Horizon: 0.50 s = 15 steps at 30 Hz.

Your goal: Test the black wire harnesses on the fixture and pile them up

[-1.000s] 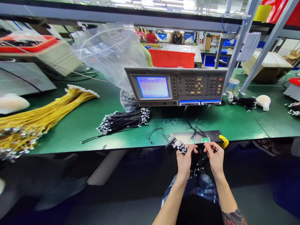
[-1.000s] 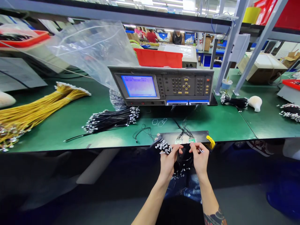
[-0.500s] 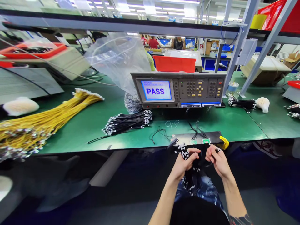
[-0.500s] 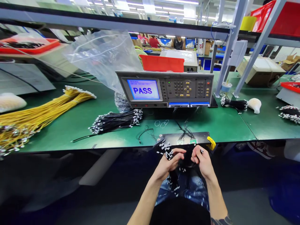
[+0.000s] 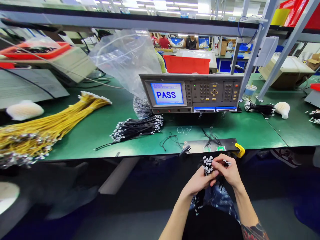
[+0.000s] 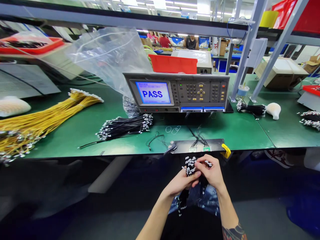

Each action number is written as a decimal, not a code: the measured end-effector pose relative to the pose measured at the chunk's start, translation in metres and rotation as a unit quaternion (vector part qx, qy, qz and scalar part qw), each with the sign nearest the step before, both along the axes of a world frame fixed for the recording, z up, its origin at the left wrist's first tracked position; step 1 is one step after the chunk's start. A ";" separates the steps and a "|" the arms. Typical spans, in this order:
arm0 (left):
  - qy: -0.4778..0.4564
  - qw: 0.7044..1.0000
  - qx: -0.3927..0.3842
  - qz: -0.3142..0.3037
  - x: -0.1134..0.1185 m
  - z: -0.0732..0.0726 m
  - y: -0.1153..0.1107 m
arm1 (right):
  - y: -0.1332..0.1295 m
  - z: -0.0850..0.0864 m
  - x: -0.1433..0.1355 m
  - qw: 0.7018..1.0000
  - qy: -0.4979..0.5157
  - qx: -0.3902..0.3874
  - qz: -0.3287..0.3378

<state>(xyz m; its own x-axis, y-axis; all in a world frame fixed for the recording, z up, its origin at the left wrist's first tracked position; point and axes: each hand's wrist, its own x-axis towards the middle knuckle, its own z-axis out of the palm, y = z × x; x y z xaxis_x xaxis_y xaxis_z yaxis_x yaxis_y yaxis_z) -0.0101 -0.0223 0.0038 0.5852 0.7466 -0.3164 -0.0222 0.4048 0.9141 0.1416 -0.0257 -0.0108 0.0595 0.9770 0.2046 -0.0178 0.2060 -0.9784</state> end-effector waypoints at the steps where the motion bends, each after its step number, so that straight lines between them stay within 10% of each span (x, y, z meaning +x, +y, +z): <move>1: -0.002 1.000 0.005 0.000 -0.001 -0.001 0.001 | 0.000 0.001 -0.001 1.000 -0.003 0.016 -0.009; 9: -0.008 0.997 0.061 0.049 -0.009 -0.003 0.007 | 0.005 0.005 0.007 0.957 0.238 -0.009 -0.165; 15: -0.064 0.969 0.025 0.237 -0.014 -0.006 0.011 | 0.010 0.000 0.012 0.945 0.253 -0.036 -0.205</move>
